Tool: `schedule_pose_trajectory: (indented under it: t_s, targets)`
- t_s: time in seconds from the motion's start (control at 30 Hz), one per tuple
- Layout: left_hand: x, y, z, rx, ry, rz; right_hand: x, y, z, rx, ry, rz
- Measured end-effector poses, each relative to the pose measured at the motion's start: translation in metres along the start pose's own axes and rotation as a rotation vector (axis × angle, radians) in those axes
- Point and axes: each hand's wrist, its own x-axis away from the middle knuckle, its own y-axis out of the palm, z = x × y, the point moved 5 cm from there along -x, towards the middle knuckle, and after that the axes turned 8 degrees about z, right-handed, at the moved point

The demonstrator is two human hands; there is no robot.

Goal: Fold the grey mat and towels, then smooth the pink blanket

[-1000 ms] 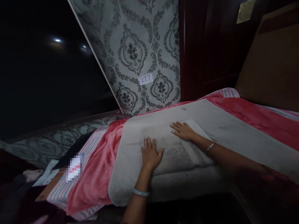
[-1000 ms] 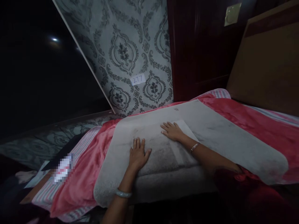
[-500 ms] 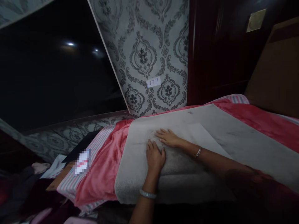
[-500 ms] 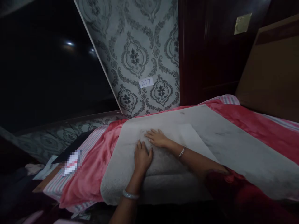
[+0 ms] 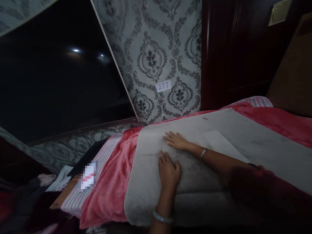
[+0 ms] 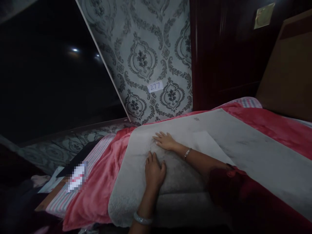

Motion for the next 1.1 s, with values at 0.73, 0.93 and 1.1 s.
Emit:
schedule_pose_trajectory:
  t_s: [0.73, 0.93, 1.1]
  targets:
    - [-0.007, 0.001, 0.004, -0.111, 0.085, 0.014, 0.069, -0.016, -0.028, 0.063, 0.171, 0.055]
    - [-0.009, -0.003, 0.008, -0.129, 0.111, 0.015, 0.177, 0.004, -0.034, 0.124, 0.060, 0.151]
    - [-0.010, 0.000, 0.007, -0.145, 0.110, -0.002, 0.207, -0.006, 0.003, 0.149, 0.200, 0.197]
